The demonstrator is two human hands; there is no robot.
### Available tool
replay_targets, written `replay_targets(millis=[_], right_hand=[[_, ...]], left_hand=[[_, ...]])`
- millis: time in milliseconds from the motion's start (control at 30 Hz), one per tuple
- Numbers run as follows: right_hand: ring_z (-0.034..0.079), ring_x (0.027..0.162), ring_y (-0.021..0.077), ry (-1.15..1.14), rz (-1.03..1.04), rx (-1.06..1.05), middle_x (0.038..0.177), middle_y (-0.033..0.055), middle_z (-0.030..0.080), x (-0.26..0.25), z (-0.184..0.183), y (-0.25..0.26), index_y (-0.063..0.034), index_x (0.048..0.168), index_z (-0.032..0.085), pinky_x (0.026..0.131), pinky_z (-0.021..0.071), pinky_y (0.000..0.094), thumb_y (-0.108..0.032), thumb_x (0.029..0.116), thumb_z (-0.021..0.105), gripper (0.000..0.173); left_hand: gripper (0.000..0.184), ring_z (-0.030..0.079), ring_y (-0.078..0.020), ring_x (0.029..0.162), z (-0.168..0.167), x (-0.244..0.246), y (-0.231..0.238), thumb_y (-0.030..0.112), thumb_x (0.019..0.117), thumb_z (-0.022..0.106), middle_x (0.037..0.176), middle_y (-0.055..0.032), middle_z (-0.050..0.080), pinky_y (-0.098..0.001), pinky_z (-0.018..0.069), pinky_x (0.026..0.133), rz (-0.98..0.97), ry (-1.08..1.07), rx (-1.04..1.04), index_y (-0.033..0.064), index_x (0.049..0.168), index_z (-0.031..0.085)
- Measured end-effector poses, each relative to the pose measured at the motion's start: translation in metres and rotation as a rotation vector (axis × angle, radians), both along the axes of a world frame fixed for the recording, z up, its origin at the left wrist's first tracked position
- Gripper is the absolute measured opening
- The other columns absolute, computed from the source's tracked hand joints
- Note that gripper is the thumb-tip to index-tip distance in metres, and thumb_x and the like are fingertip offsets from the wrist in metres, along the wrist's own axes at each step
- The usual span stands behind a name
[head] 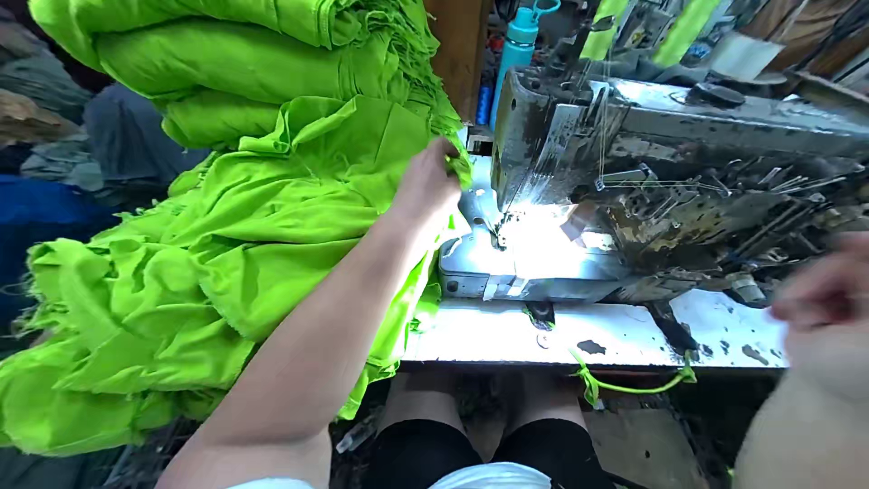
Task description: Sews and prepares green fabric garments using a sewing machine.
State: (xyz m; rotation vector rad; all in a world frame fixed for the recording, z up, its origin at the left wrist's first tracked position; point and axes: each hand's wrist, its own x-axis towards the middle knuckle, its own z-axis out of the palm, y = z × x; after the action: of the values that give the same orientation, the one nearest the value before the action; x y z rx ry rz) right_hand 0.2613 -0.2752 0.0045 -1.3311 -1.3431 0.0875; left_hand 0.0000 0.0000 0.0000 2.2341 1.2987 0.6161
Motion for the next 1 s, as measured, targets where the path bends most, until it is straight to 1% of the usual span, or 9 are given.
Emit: replay_targets(millis=[33, 100, 167, 233, 367, 567, 767, 900, 1000], right_hand=[[0.061, 0.070, -0.0050, -0.148, 0.078, -0.151, 0.087, -0.0096, 0.068, -0.007, -0.025, 0.011, -0.0057, 0.123, 0.065, 0.062, 0.0520, 0.0138, -0.017, 0.0992, 0.057, 0.028], [0.066, 0.082, 0.0178, -0.347, 0.074, -0.514, 0.100, 0.0071, 0.071, -0.051, -0.049, 0.037, -0.0094, 0.131, 0.068, 0.071, 0.0566, 0.0412, -0.044, 0.0980, 0.062, 0.048], [0.071, 0.093, 0.0343, -0.529, 0.055, -0.557, 0.106, 0.0161, 0.072, -0.091, -0.059, 0.067, -0.0113, 0.127, 0.073, 0.077, 0.0570, 0.0561, -0.039, 0.1018, 0.059, 0.040], [0.072, 0.077, 0.0365, -0.677, 0.021, -0.370, 0.091, 0.0157, 0.073, -0.116, -0.073, 0.098, -0.0091, 0.118, 0.077, 0.061, 0.0571, 0.0552, -0.026, 0.1007, 0.060, 0.029], [0.072, 0.097, 0.0322, -0.708, 0.281, -0.508, 0.108, 0.0152, 0.071, -0.128, -0.070, 0.132, -0.0028, 0.119, 0.071, 0.084, 0.0583, 0.0498, -0.016, 0.1072, 0.048, 0.029], [0.070, 0.097, 0.0298, -0.670, 0.296, -0.563, 0.107, 0.0106, 0.072, -0.126, -0.071, 0.128, -0.0096, 0.123, 0.073, 0.083, 0.0559, 0.0522, -0.028, 0.1061, 0.054, 0.032], [0.071, 0.080, 0.0238, -0.546, 0.263, -0.229, 0.091, 0.0074, 0.073, -0.138, -0.092, 0.132, -0.0074, 0.104, 0.077, 0.069, 0.0587, 0.0450, -0.022, 0.1020, 0.060, 0.023], [0.070, 0.092, 0.0321, -0.541, 0.472, -0.196, 0.123, 0.0172, 0.065, -0.171, -0.110, 0.135, -0.0146, 0.127, 0.072, 0.072, 0.0602, 0.0518, -0.015, 0.0883, 0.075, 0.039], [0.072, 0.089, 0.0319, -0.515, 0.516, -0.069, 0.114, 0.0173, 0.069, -0.193, -0.125, 0.144, -0.0053, 0.104, 0.075, 0.070, 0.0612, 0.0495, -0.001, 0.0883, 0.066, 0.019]], left_hand=[[0.022, 0.069, -0.0354, 0.092, 0.011, -0.011, -0.030, 0.012, 0.0974, 0.063, 0.101, -0.0200, 0.069, -0.0591, 0.0555, 0.080, -0.088, 0.094, -0.014, 0.0038, 0.118, 0.066], [0.024, 0.069, -0.0312, 0.080, 0.025, -0.030, -0.101, 0.029, 0.1010, 0.062, 0.084, -0.0135, 0.069, -0.0557, 0.0556, 0.069, -0.258, 0.443, -0.062, 0.0074, 0.100, 0.071], [0.038, 0.070, -0.0383, 0.092, 0.028, -0.036, -0.151, 0.036, 0.1084, 0.048, 0.098, -0.0185, 0.069, -0.0581, 0.0543, 0.075, -0.287, 0.689, -0.038, 0.0036, 0.114, 0.067], [0.039, 0.071, -0.0374, 0.091, 0.014, -0.041, -0.167, 0.036, 0.1095, 0.045, 0.101, -0.0174, 0.070, -0.0548, 0.0552, 0.072, -0.241, 0.687, 0.077, 0.0041, 0.117, 0.067], [0.024, 0.072, -0.0348, 0.079, -0.011, -0.063, -0.163, 0.022, 0.1032, 0.054, 0.089, -0.0146, 0.071, -0.0527, 0.0555, 0.063, -0.166, 0.534, 0.285, 0.0052, 0.103, 0.071], [0.021, 0.069, -0.0260, 0.066, -0.047, -0.088, -0.147, 0.020, 0.0994, 0.056, 0.078, -0.0089, 0.068, -0.0451, 0.0546, 0.054, -0.172, 0.268, 0.466, 0.0072, 0.091, 0.070], [0.018, 0.069, -0.0197, 0.068, -0.057, -0.092, -0.157, 0.016, 0.0947, 0.055, 0.078, -0.0054, 0.068, -0.0378, 0.0563, 0.056, -0.290, 0.124, 0.561, 0.0086, 0.094, 0.072], [0.023, 0.065, -0.0150, 0.073, -0.067, -0.107, -0.170, 0.020, 0.1007, 0.051, 0.079, -0.0039, 0.065, -0.0307, 0.0557, 0.066, -0.443, -0.073, 0.536, 0.0081, 0.097, 0.070], [0.019, 0.065, -0.0072, 0.086, -0.053, -0.129, -0.198, 0.026, 0.1064, 0.053, 0.091, -0.0001, 0.066, -0.0232, 0.0566, 0.077, -0.523, -0.485, 0.297, 0.0118, 0.105, 0.065]])
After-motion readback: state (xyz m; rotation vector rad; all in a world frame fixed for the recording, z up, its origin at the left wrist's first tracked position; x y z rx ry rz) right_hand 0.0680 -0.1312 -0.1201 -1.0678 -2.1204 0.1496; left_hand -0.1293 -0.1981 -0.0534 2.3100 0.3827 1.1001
